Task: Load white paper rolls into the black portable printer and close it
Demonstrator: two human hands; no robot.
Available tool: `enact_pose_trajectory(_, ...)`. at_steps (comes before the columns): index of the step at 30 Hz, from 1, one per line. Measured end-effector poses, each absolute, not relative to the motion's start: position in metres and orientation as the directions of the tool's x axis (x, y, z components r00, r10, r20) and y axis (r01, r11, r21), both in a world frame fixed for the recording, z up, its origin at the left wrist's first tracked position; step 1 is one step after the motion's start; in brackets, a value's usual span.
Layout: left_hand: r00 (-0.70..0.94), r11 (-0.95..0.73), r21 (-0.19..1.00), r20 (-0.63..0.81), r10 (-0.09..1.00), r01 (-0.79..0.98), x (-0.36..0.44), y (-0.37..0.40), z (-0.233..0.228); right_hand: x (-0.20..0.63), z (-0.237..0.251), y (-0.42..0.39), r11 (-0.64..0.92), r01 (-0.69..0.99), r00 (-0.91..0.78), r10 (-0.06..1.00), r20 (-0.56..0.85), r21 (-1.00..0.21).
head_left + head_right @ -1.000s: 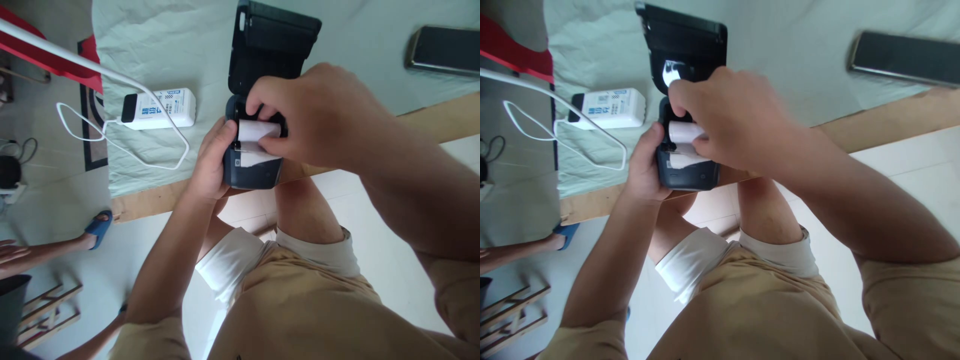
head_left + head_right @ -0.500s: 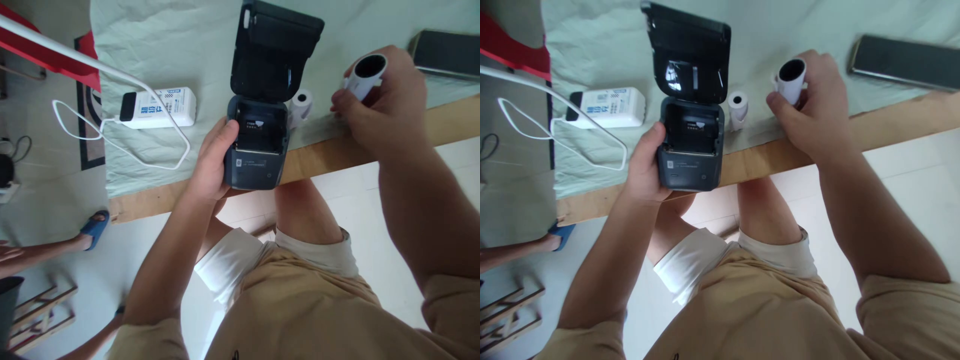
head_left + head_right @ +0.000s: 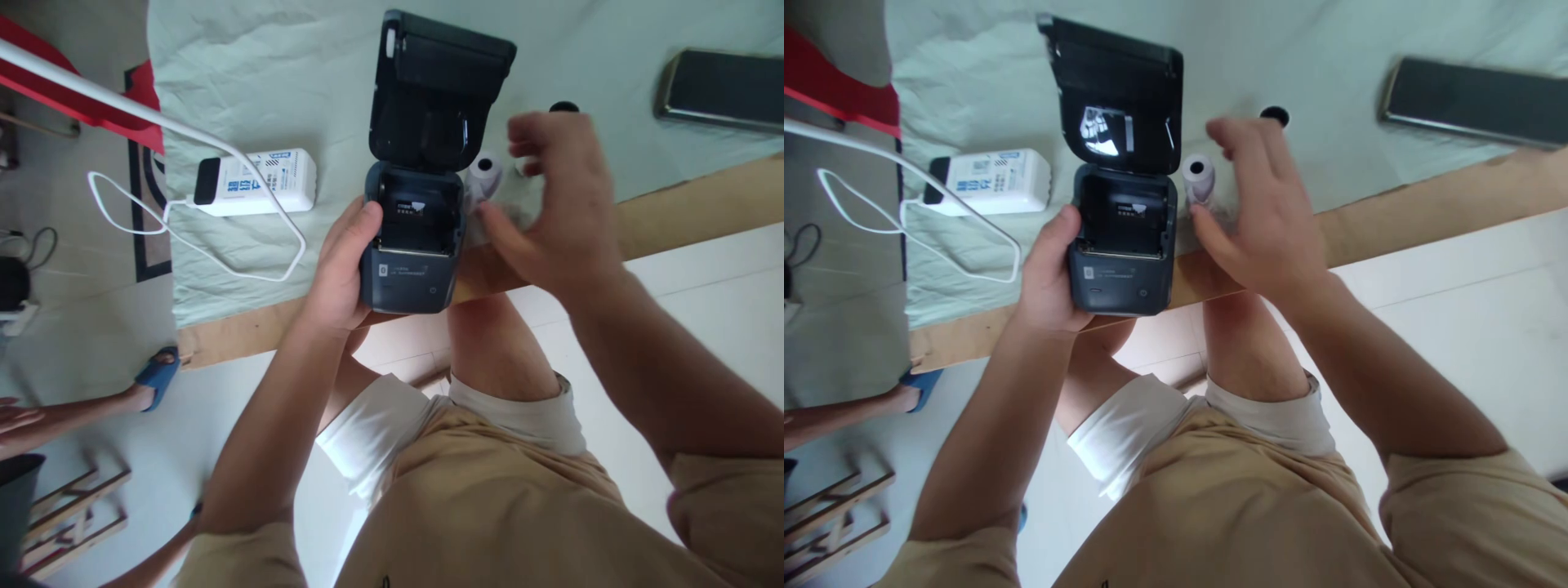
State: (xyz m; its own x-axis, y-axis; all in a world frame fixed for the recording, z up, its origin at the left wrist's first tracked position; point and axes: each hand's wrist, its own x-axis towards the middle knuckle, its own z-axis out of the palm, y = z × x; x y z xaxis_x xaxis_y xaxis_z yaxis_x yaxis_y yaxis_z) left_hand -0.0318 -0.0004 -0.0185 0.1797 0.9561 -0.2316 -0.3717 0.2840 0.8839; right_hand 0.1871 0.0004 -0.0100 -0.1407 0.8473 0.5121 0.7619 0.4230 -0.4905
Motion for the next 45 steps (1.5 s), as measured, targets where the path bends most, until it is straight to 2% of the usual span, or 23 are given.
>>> enact_pose_trajectory(4,0.197,0.304,0.876,-0.245,0.949,-0.373,-0.032,0.0,-0.019,0.175,-0.024,0.016,0.267,0.799,-0.088,0.939,0.334,-0.539)
enact_pose_trajectory(8,0.195,0.304,0.876,-0.246,0.949,-0.374,-0.032,0.0,-0.019,0.181,-0.028,0.02,0.252,0.786,-0.094,0.951,0.294,-0.564)
enact_pose_trajectory(13,0.197,0.284,0.885,-0.224,0.954,-0.37,-0.032,0.0,-0.019,0.181,-0.03,0.016,0.375,0.768,-0.183,0.905,0.383,-0.519)
enact_pose_trajectory(15,0.212,0.286,0.881,-0.218,0.952,-0.377,-0.033,0.0,-0.02,0.182,-0.035,0.019,0.391,0.754,-0.17,0.892,0.419,-0.527)
enact_pose_trajectory(18,0.204,0.287,0.877,-0.222,0.953,-0.385,-0.034,0.0,-0.021,0.188,-0.042,0.023,0.362,0.668,-0.038,0.889,0.456,-0.65)
enact_pose_trajectory(20,0.199,0.292,0.876,-0.23,0.953,-0.384,-0.034,0.0,-0.022,0.192,-0.043,0.021,0.385,0.596,0.078,0.846,0.528,-0.705)
enact_pose_trajectory(22,0.2,0.297,0.875,-0.236,0.951,-0.382,-0.035,0.0,-0.022,0.192,-0.037,0.014,0.479,0.569,0.1,0.767,0.634,-0.669)
enact_pose_trajectory(24,0.195,0.284,0.878,-0.223,0.955,-0.385,-0.035,-0.001,-0.022,0.186,-0.025,0.004,0.614,0.56,-0.012,0.678,0.735,-0.556)
enact_pose_trajectory(26,0.184,0.26,0.883,-0.201,0.962,-0.392,-0.034,-0.002,-0.022,0.175,-0.01,-0.005,0.701,0.559,-0.147,0.61,0.779,-0.443)
enact_pose_trajectory(27,0.18,0.25,0.885,-0.192,0.965,-0.394,-0.034,-0.002,-0.021,0.169,-0.004,-0.007,0.7,0.582,-0.195,0.615,0.764,-0.414)
enact_pose_trajectory(31,0.179,0.232,0.886,-0.172,0.969,-0.401,-0.033,-0.003,-0.019,0.153,0.005,-0.002,0.576,0.701,-0.247,0.748,0.616,-0.419)
enact_pose_trajectory(35,0.199,0.247,0.879,-0.178,0.964,-0.408,-0.032,-0.001,-0.018,0.148,-0.002,0.01,0.561,0.727,-0.284,0.771,0.571,-0.395)
enact_pose_trajectory(38,0.2,0.259,0.871,-0.189,0.961,-0.418,-0.032,0.0,-0.019,0.146,-0.004,0.011,0.59,0.706,-0.272,0.736,0.62,-0.391)
enact_pose_trajectory(42,0.193,0.272,0.87,-0.208,0.959,-0.412,-0.033,-0.002,-0.02,0.143,-0.003,0.002,0.621,0.715,-0.225,0.639,0.735,-0.321)
enact_pose_trajectory(45,0.205,0.221,0.885,-0.147,0.968,-0.409,-0.034,-0.003,-0.019,0.142,-0.009,-0.008,0.685,0.677,-0.235,0.548,0.803,-0.27)
